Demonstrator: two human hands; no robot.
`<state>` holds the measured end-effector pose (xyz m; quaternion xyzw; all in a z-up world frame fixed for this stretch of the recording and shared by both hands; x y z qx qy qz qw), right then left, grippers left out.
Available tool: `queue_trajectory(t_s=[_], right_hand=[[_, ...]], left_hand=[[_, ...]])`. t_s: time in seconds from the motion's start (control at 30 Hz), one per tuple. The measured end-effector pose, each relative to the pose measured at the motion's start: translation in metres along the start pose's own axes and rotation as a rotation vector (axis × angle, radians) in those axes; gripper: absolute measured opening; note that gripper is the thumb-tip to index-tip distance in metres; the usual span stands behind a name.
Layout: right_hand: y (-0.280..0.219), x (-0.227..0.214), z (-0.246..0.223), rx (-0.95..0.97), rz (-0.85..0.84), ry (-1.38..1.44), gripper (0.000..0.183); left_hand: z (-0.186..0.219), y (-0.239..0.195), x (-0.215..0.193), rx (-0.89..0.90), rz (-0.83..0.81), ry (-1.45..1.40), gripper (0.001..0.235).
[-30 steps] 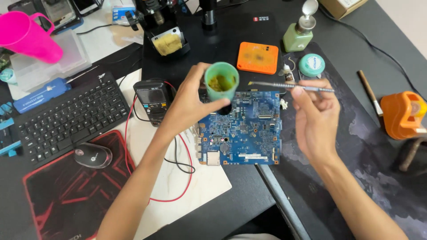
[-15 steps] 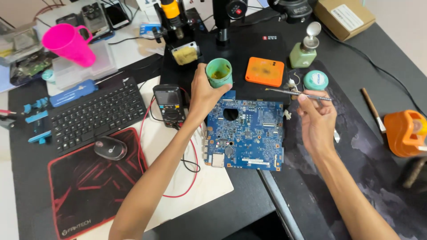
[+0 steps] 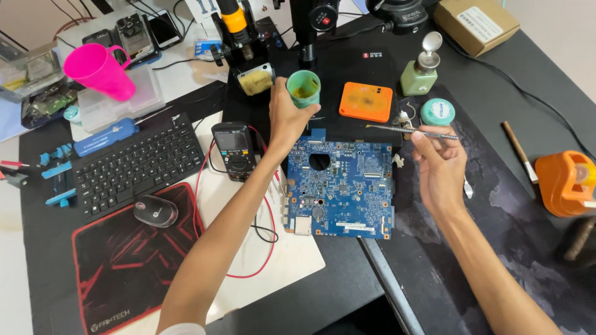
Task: The person applies a liquid from a bottle onto a blue circuit board using a cotton swab. They then use a multimeter with probes to test various points on the board. Finally, the person uses a hot air gun to heat a specific area of the circuit board while holding it with tweezers.
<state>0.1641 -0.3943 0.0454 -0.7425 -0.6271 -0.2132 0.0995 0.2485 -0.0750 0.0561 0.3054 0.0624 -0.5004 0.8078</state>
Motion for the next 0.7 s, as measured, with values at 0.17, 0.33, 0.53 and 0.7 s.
queue_trajectory(t_s=[0.17,0.33,0.53,0.7], right_hand=[[-0.001,0.004,0.003,0.032,0.012,-0.014,0.015],[-0.001,0.003,0.009,0.021,-0.005,-0.009,0.014],[-0.002,0.001,0.015,0.043,-0.002,0.004,0.014],[-0.007,0.01,0.017,0.032,-0.047,0.019,0.014]], left_hand=[[-0.013,0.019,0.009,-0.057,0.027,0.003,0.062],[0.009,0.013,-0.002,-0.129,0.001,0.071,0.086],[0.098,0.014,-0.078,0.356,0.264,0.034,0.058],[0.054,0.102,-0.113,0.379,0.393,-0.152,0.046]])
Point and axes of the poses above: each hand's wrist, its own y-axis towards the middle knuckle, its own x-axis out of the palm, z = x × y, the point moved 9 cm from there along y, towards the middle knuckle, and after that the axes turned 6 degrees about z, right-handed, at the moved point
